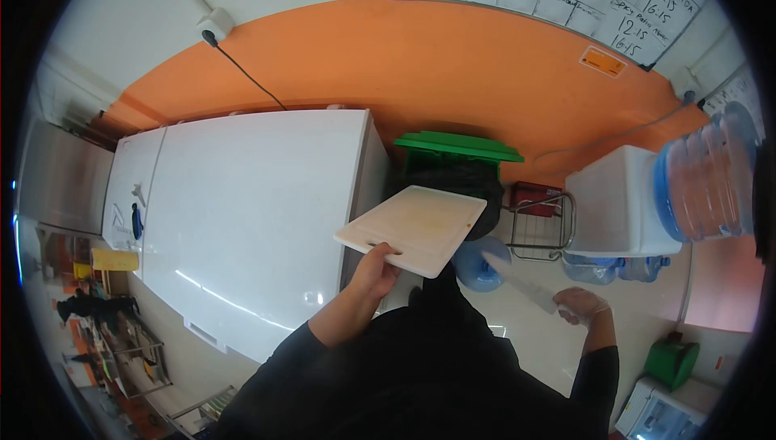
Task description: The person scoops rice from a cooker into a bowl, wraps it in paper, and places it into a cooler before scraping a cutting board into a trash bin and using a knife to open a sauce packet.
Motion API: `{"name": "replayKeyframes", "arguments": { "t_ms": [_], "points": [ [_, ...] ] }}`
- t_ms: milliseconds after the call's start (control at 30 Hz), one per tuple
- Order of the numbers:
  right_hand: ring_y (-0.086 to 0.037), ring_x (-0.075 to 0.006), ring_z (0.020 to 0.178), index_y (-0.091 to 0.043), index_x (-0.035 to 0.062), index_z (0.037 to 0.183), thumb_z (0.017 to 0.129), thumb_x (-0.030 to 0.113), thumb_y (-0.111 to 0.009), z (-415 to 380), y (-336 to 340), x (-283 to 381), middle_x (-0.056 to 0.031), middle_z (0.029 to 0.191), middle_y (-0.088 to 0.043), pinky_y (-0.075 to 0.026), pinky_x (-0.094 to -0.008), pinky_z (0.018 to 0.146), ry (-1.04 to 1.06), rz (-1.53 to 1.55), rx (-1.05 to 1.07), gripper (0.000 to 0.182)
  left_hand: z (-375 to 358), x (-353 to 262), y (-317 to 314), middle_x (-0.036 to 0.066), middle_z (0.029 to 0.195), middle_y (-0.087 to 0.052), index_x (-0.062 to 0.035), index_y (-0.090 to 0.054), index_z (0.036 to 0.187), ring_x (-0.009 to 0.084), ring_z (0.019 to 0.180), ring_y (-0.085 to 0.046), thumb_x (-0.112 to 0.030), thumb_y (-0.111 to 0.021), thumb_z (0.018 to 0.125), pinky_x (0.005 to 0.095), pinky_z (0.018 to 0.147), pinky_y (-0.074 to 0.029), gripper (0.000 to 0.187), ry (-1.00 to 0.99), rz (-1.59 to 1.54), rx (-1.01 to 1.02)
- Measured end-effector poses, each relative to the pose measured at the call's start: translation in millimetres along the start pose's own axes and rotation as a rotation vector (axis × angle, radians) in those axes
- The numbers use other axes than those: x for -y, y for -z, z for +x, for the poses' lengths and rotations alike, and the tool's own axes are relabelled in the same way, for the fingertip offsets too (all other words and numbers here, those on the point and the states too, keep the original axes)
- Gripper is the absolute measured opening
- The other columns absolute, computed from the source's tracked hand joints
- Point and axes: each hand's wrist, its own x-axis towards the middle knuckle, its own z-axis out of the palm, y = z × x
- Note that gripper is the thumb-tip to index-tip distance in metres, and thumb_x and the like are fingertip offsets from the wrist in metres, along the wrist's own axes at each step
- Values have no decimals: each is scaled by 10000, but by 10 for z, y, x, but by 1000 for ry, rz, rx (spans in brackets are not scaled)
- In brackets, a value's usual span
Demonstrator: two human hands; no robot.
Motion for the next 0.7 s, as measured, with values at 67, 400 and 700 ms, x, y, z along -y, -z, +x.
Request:
{"name": "replayKeyframes", "arguments": {
  "t_ms": [67,400,700],
  "points": [
    [-503,-125,518,-603,34,997,977,213,-578,91,-74,-84,-27,678,-532,-386,-301,438,216,175,-38,181,-14,18,-5,119,1163,-555,6,-421,1289,240,1064,-587,15,-526,826,353,946,-505,475,0,-6,15],
    [-621,-402,943,-499,190,1444,945,143,-571,1110,-1338,763,-195,1045,-643,-497,-471,844,1081,-371,-793,507,-77,175,40,105,1122,-566,-7,-448,1248,228,1006,-596,-6,-533,812,363,888,-510,444,82,97,48],
    [-620,-399,902,-460,216,1460,950,140,-577,1093,-943,-377,-181,975,-625,-501,-515,796,916,-599,-630,529,-42,56,242,103,1121,-589,-5,-475,1238,231,1019,-607,-8,-548,813,364,913,-499,431,6,40,104]
  ]
}}
